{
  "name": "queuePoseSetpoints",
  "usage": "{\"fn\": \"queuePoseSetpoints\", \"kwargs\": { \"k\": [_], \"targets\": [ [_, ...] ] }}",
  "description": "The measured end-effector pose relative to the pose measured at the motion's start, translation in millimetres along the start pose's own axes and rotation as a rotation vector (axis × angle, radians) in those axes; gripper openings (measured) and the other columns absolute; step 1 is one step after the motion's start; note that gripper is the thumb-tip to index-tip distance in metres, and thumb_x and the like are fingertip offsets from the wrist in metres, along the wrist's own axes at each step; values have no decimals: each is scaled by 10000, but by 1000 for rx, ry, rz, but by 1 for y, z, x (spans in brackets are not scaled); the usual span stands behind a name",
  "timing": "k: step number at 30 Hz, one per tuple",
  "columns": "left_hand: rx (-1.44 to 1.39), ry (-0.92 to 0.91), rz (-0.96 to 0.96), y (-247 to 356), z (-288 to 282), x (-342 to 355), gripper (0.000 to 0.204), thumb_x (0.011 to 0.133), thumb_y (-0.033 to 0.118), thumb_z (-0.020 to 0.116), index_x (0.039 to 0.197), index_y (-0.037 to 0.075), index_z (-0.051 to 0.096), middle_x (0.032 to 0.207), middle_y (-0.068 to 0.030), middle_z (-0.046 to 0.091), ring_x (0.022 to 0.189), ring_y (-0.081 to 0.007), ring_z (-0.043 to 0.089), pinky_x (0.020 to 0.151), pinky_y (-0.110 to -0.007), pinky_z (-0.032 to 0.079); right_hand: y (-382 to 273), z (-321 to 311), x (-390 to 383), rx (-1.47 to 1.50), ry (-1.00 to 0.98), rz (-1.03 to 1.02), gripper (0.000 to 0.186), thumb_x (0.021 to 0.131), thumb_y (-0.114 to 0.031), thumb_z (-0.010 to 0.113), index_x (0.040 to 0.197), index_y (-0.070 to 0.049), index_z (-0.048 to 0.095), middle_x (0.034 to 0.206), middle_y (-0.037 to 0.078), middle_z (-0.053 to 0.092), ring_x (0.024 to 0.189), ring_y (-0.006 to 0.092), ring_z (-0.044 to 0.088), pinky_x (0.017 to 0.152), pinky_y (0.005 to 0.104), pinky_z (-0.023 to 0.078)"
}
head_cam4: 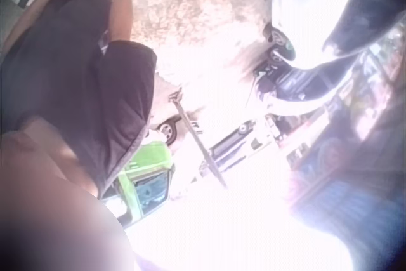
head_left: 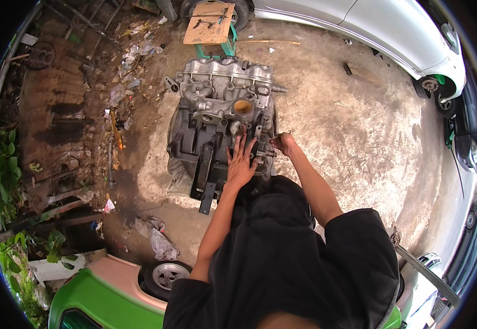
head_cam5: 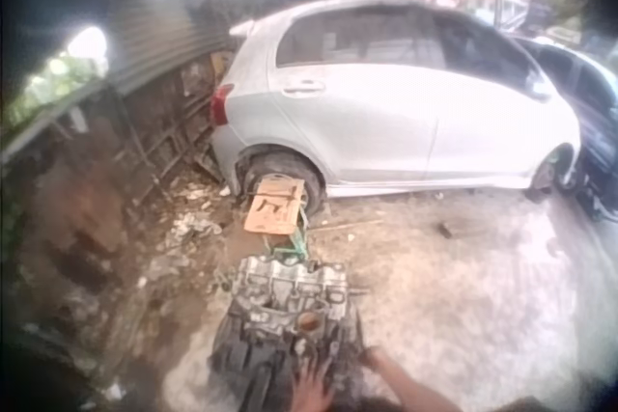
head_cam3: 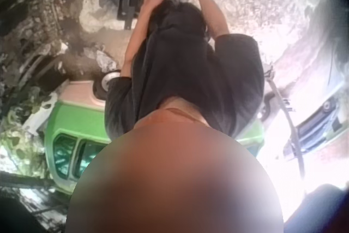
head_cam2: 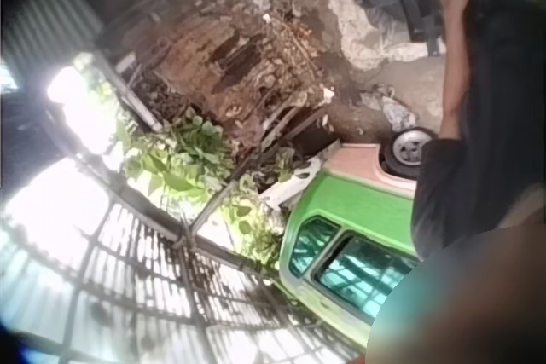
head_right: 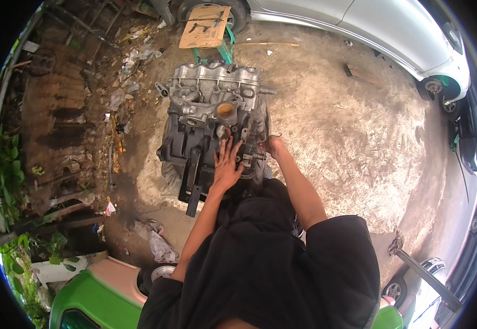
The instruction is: The person uses a wrench to loosen and remove bolts from a car engine block resting on the ground. They repeatedly reach for bolts, turn them, and place them on a nearby cardboard sheet. The person continues this process across multiple bolt locations on the engine.
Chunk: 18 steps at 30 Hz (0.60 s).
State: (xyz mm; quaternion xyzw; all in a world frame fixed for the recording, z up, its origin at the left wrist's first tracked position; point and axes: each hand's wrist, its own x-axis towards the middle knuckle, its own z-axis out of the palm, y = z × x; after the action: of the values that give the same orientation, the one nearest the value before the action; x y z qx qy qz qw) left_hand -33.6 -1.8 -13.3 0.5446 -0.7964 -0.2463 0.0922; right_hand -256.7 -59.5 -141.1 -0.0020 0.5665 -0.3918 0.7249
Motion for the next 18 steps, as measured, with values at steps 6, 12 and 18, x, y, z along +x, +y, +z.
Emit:
{"fn": "queuePoseSetpoints", "kwargs": {
  "k": [6,12,18],
  "targets": [
    [-6,34,20,-1,3,0,782,899,172,644,1586,265,282,1682,-74,157,1568,-284,45,1206,-651,89,-9,10,-47,-215,-24,-588,159,1060,-110,483,1087,47,472,889,205,666,792,279,712,724,371,611],
    [-9,34,16,-2,4,0,803,872,150,651,1581,262,292,1683,-76,155,1568,-280,49,1194,-670,106,6,22,-100,-833,-2,-1067,104,1016,-31,535,1087,36,497,953,172,636,839,270,688,731,375,559],
    [-20,37,12,-1,3,0,818,863,138,657,1583,264,288,1684,-71,152,1569,-273,44,1195,-670,108,10,24,-112,-1129,0,-1203,105,986,-14,550,1087,13,540,1010,181,619,919,362,627,810,438,502]
  ]
}}
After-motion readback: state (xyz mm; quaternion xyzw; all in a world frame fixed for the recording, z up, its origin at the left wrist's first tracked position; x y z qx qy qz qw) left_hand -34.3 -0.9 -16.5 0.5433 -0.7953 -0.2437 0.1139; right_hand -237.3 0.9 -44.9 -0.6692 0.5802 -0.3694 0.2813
